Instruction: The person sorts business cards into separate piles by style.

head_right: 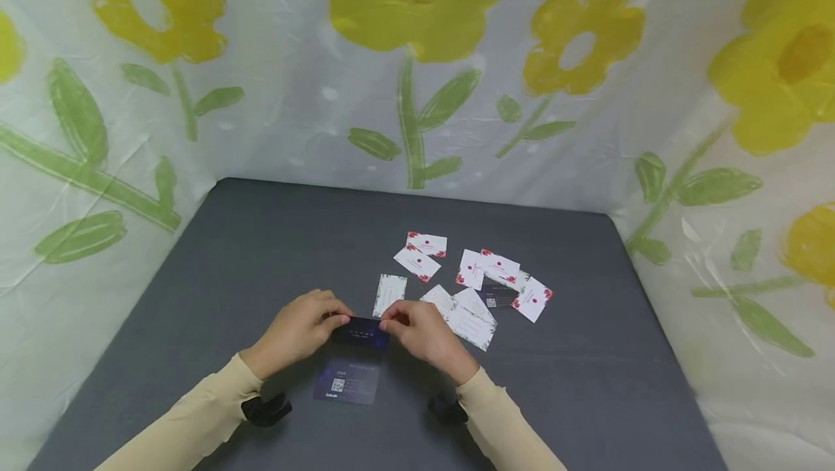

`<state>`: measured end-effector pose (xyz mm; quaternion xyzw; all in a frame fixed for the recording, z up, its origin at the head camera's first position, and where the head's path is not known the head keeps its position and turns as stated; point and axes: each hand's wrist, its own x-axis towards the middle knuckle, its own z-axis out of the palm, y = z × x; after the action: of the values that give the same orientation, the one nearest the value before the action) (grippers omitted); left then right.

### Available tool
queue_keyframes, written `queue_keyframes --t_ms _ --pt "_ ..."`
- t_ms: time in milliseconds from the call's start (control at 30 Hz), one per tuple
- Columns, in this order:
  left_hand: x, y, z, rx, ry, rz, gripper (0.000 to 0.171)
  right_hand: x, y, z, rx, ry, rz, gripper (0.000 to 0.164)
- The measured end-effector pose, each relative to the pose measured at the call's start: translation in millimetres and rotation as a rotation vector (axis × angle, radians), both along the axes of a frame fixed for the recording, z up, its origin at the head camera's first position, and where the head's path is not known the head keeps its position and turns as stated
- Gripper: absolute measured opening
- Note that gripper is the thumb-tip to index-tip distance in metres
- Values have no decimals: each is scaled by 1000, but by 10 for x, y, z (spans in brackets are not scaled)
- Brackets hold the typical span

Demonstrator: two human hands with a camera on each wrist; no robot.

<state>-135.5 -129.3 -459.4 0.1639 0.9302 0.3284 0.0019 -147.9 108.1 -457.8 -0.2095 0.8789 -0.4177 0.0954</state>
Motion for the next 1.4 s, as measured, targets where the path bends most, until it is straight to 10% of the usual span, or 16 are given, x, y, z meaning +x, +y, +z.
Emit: queue_keyframes --t_ms 367,1100,1400 --pt "310 -71 -428 -8 -131 66 16 354 -138 -410 23 -96 -56 7" --pt "350 -5 -739 -151 124 -27 20 574 -337 -528 520 470 -69 19" --pt "185 59 -717 -132 1 54 21 581 -394 -576 574 663 -81 24"
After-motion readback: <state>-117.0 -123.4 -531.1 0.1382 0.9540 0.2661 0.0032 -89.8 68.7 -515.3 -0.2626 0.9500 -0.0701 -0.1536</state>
